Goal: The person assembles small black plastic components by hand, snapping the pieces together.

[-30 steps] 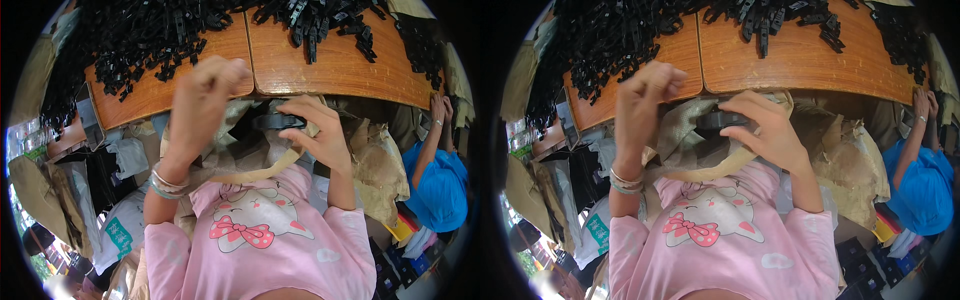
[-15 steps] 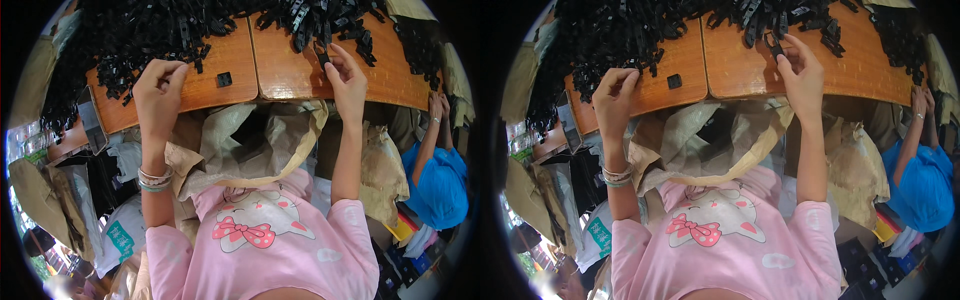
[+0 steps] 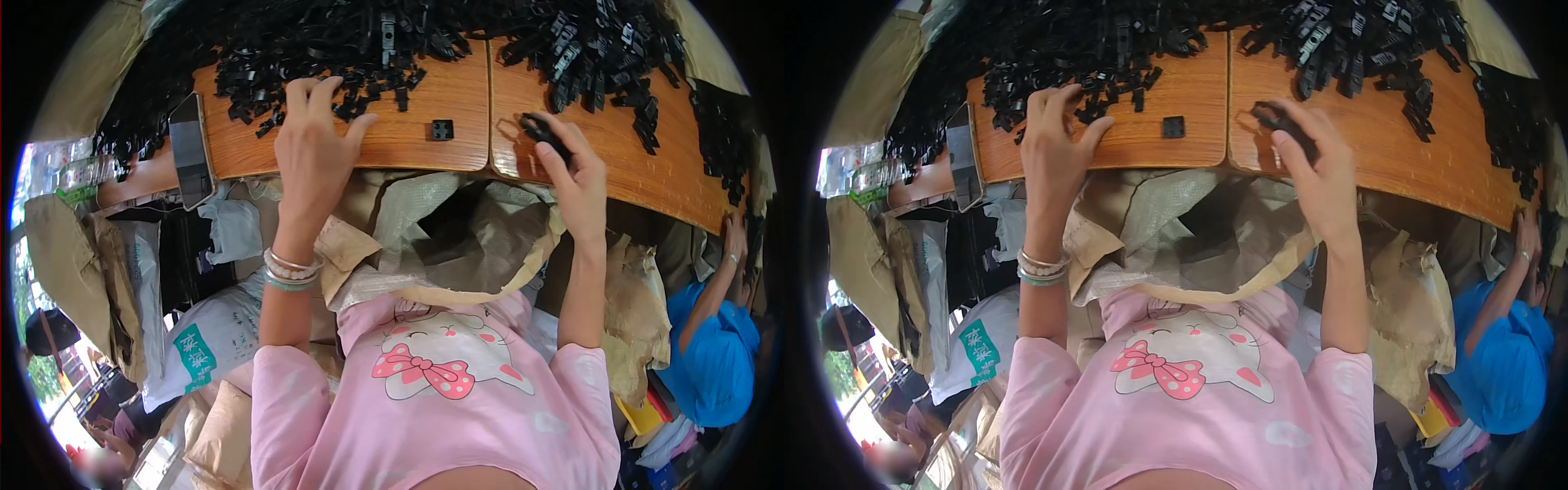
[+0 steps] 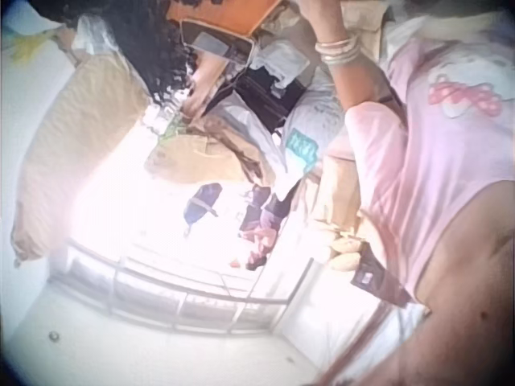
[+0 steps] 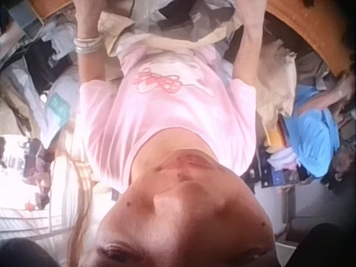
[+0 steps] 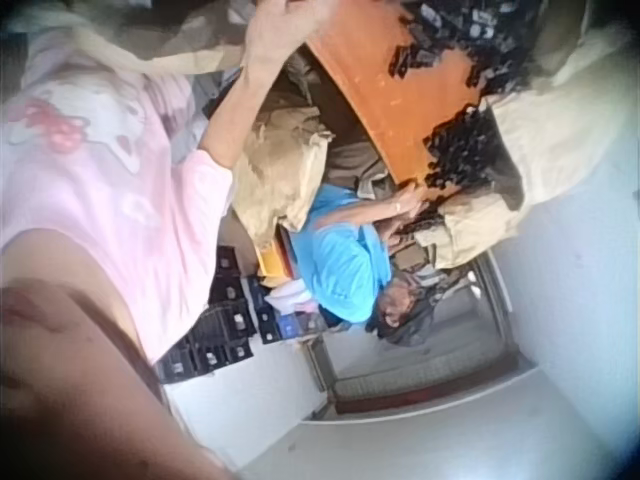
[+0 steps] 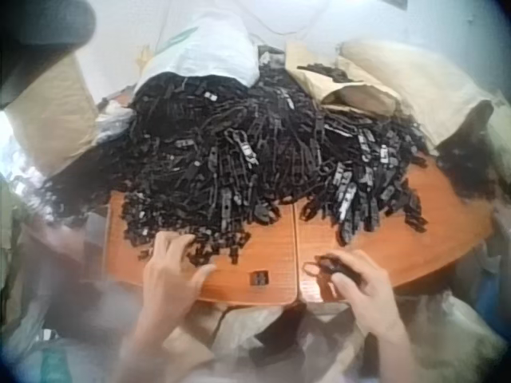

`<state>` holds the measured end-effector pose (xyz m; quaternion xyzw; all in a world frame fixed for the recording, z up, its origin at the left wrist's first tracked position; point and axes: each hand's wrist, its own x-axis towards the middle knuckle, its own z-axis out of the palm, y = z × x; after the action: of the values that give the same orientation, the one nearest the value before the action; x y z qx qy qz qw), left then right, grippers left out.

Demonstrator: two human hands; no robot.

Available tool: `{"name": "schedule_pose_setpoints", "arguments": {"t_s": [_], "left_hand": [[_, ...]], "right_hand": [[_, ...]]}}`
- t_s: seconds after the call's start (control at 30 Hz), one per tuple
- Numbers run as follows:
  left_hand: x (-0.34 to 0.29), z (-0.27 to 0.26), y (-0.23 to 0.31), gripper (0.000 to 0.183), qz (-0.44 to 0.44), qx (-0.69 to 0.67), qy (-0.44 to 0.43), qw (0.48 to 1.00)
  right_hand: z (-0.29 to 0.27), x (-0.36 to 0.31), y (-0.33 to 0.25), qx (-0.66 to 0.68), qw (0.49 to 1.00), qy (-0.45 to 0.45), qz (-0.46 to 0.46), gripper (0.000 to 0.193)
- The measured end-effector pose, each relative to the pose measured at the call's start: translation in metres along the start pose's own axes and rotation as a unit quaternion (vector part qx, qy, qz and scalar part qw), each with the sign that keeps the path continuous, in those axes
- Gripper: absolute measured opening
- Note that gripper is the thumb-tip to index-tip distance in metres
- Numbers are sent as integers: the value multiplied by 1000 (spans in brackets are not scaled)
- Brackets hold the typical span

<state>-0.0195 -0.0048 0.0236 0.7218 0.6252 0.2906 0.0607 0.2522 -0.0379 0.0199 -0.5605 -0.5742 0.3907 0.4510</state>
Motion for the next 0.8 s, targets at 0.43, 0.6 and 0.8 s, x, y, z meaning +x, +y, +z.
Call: {"name": "schedule_pose_setpoints", "arguments": {"t_s": [0.43, 0.6, 0.8], "left_hand": [[-8, -12, -2, 34, -35, -202, -59, 977], [-9, -3, -5, 27, 15, -139, -53, 989], [-11, -8, -16, 19, 19, -143, -81, 986]], "right_hand": [[14, 9, -10, -140, 988, -30, -62, 28], [13, 10, -13, -142, 988, -52, -39, 28], [11, 7, -11, -137, 988, -45, -54, 28]]}}
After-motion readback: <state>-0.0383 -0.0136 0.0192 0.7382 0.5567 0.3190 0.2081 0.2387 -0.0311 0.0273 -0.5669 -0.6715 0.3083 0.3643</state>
